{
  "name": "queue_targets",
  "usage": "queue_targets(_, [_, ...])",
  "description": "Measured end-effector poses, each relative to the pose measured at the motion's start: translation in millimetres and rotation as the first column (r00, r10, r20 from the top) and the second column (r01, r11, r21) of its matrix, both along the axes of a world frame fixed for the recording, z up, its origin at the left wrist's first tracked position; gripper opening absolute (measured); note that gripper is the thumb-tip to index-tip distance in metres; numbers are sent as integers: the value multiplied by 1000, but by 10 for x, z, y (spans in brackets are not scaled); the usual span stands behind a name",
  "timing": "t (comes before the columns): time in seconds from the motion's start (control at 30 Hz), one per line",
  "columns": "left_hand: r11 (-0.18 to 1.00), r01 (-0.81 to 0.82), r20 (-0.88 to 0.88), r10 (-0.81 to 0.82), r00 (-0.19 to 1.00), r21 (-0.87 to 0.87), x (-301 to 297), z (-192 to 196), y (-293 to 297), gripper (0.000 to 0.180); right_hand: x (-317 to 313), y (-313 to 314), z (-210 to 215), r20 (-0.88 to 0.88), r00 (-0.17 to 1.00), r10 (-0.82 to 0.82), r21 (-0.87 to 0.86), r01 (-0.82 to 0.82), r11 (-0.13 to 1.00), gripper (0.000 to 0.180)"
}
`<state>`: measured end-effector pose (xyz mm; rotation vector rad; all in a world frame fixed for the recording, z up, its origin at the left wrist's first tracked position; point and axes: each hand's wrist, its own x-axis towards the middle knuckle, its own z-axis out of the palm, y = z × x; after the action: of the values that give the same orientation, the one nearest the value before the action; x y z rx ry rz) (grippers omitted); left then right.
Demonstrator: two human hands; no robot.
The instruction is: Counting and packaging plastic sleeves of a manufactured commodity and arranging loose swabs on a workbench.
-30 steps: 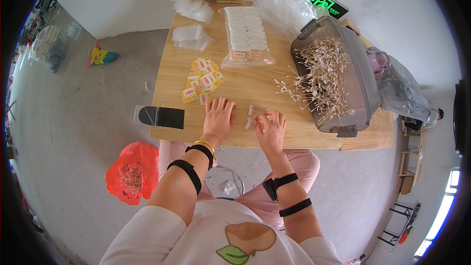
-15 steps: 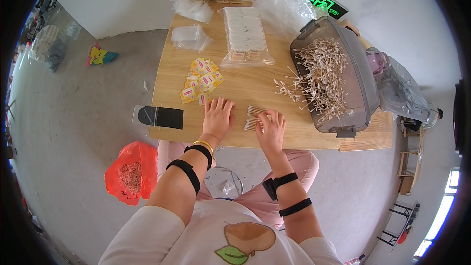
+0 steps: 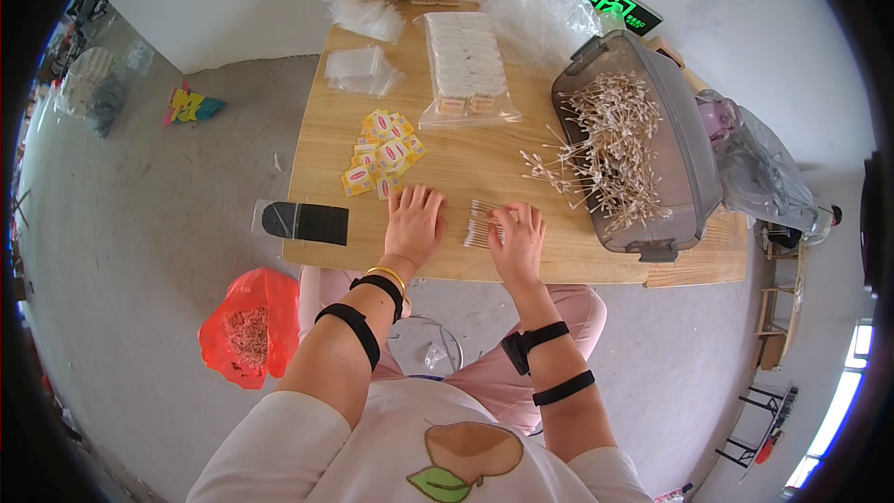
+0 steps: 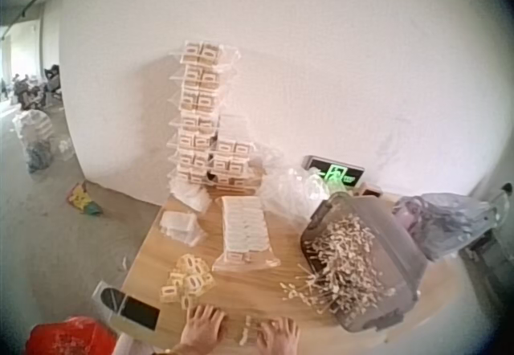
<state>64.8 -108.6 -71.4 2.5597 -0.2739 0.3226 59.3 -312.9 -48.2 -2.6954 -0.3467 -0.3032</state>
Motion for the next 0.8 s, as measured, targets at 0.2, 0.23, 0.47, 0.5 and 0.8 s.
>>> queue_targets(0.2, [1000, -2, 10, 2, 1000, -2, -1, -4, -3, 24, 4, 10, -21, 40, 999, -13, 26, 12, 1000, 21])
queue_targets(0.23, [1000, -3, 12, 3, 1000, 0, 1, -2, -2, 24, 19, 14, -24, 43, 999, -14, 31, 13, 999, 20])
queue_targets(0.47, [1000, -8, 11, 8, 1000, -5, 4, -3, -2, 23, 61, 19, -1, -43, 999, -9, -11, 8, 1000, 21])
queue_targets(0.5, [1000, -9, 13, 9, 1000, -5, 4, -9, -1, 23, 63, 18, -4, -56, 998, -10, -14, 9, 1000, 21])
queue_targets(0.8, [1000, 5, 36, -4, 999, -31, -3, -12, -16, 24, 159, -179, -71, -40, 998, -57, -38, 56, 998, 35])
